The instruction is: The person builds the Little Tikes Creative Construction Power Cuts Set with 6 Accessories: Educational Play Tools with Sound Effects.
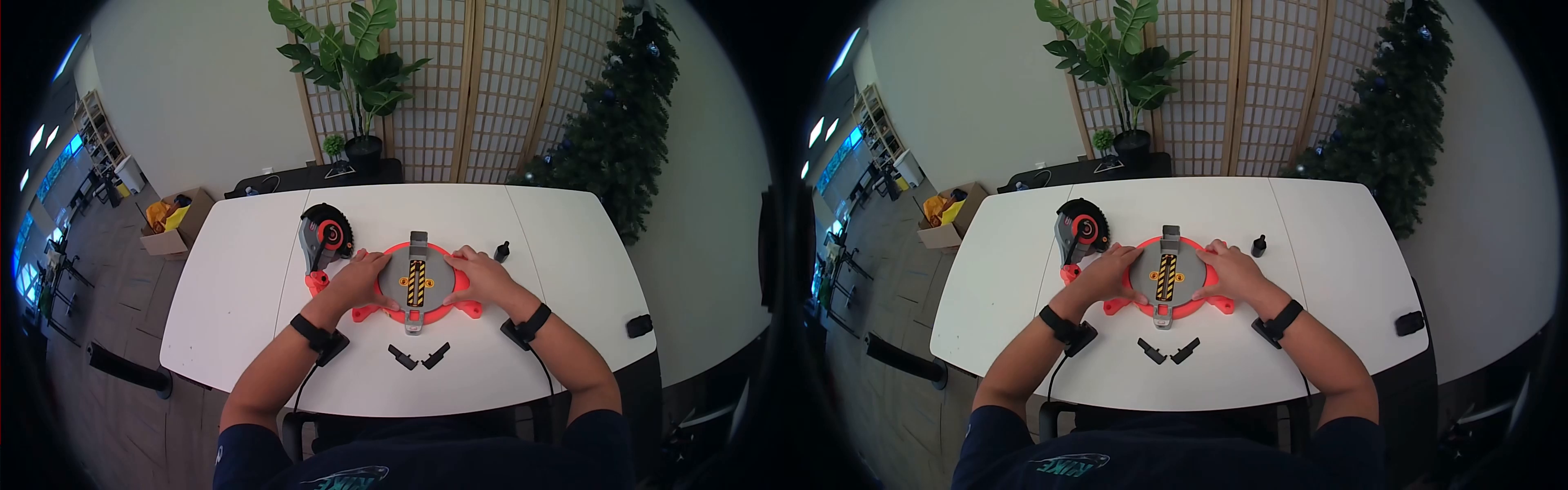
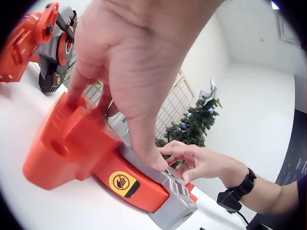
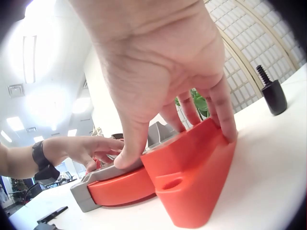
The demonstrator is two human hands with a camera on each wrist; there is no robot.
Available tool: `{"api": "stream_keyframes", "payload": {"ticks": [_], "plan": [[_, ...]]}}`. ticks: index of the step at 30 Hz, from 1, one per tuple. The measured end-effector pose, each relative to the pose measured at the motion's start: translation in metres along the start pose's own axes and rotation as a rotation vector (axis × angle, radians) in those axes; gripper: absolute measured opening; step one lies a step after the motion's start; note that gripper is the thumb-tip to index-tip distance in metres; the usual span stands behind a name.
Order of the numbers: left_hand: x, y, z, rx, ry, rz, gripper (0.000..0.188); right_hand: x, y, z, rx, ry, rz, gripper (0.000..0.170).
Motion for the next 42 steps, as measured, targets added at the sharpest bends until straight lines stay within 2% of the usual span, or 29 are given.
{"api": "stream_keyframes", "payload": {"ticks": [13,15,19,32,34,42], "plan": [[0.003,-0.001,-0.001,-0.014,-0.011,0.058,0.114,-0.001,0.000,-0.001,-0.003,-0.021,-0.009,0.094],[0.004,-0.001,-0.002,-0.019,-0.016,0.059,0.114,-0.004,0.002,-0.004,0.060,0.011,-0.073,0.095],[0.006,-0.002,-0.002,-0.038,-0.006,0.072,0.115,-0.005,0.001,-0.005,0.054,0.002,-0.081,0.095],[0.007,-0.002,-0.001,-0.066,0.055,0.041,0.118,-0.005,0.002,0.000,0.015,0.007,-0.086,0.091],[0.008,0.001,-0.003,-0.069,-0.005,0.005,0.121,-0.005,0.003,0.000,0.011,0.008,-0.087,0.090],[0.003,-0.003,0.004,-0.061,0.016,0.030,0.121,-0.001,0.002,0.004,0.001,0.017,-0.078,0.090]]}}
Point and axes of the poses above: each hand's wrist, its own y-axis towards the middle knuckle, its own x-axis out of the palm, z = x × y, the point moved 3 cm from there along y, towards the middle knuckle, and after that the axes turned 11 degrees about y, right-handed, at the moved point
